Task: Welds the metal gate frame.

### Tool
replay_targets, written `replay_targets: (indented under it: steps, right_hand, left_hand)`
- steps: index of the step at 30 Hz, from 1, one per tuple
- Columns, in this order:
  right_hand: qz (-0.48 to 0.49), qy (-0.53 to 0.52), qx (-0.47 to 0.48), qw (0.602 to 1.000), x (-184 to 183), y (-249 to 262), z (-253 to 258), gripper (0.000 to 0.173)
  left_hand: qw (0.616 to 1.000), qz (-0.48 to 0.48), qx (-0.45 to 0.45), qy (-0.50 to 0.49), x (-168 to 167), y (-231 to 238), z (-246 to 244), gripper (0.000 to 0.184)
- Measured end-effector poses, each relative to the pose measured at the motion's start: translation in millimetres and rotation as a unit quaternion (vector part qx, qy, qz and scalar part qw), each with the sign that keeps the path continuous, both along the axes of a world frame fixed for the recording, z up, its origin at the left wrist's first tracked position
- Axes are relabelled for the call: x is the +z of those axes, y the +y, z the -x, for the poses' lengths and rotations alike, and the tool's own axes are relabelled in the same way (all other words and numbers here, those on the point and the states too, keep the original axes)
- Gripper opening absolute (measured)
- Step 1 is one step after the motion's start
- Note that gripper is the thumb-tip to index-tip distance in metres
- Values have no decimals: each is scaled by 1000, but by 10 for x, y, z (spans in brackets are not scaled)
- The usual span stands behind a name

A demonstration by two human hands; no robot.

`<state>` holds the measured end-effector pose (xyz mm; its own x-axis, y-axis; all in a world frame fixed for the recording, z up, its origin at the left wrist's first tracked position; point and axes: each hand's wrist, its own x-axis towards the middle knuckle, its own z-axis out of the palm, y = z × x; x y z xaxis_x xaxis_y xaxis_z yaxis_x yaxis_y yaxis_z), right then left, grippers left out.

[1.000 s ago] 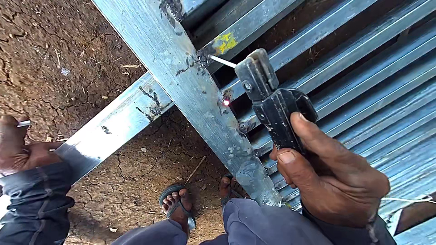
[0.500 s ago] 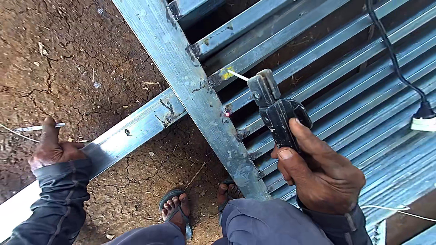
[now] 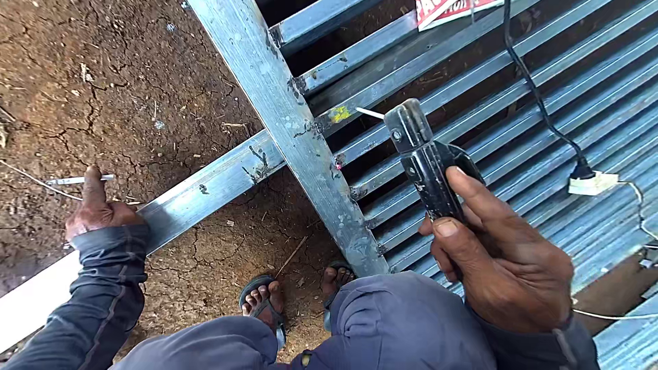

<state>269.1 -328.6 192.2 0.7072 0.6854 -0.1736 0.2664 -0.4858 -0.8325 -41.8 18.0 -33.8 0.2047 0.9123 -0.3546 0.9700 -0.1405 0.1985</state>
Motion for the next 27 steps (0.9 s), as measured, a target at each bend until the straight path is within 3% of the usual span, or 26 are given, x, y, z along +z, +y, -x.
replay_targets:
  steps: [17, 27]
  right_hand:
    - [-78, 5, -37, 996, -334, -25, 113, 45]
    - [-81, 38, -61, 994, -506, -6, 91, 41]
  left_hand:
    - [1000, -9, 23, 10, 160, -80, -187, 66]
    - [1000, -14, 13, -2, 12, -16, -84, 65]
